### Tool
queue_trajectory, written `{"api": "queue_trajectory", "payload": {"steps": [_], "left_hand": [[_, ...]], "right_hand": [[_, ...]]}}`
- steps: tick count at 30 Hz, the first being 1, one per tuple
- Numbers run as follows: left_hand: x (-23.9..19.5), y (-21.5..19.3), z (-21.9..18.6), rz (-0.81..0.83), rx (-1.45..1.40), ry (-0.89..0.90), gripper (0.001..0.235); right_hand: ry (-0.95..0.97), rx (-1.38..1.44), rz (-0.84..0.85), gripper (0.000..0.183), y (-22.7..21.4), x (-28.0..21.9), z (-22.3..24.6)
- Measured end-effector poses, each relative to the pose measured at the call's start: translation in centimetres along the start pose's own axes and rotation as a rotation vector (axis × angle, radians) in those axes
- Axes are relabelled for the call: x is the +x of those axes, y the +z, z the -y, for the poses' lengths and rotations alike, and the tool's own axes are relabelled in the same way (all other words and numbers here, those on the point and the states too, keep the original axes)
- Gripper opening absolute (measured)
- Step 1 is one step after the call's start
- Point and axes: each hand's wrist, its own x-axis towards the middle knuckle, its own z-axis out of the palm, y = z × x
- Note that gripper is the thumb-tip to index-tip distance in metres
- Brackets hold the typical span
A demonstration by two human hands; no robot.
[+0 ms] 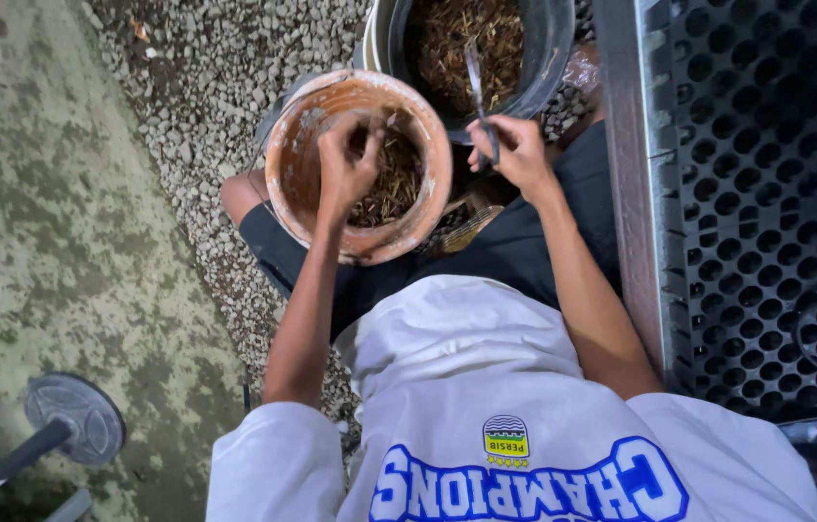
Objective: The person sits on the ground and uses scissors to cut dried plant material into smaller pieces. They pick up pieces from a bucket, cut them, and drop the cut pieces into a second bucket.
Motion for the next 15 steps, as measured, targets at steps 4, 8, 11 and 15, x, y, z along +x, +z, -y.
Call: {"api": "queue_trajectory", "payload": {"steps": [4,8,11,15], "left_hand": [[4.0,2.8,-2.3,0.008,-0.054,-0.006,0.011],[6.2,6.7,-2.5,0.084,0.009,-0.029,0.01],[6.5,8.6,-2.2,0.113,0.01,0.074,0.014],[6.3,9.7,-2.0,0.13,0.055,0.156,0.018]], "right_hand": [[-0.084,0.0,0.153,0.033,0.4,-0.4,0.9],[-0.048,0.057,0.168,0.033,0.3,-0.8,1.4],[0.008,0.025,0.131,0.029,-0.4,-0.9,1.4],[0.034,0.061,0.103,0.024,-0.3,-0.8,0.6]]}}
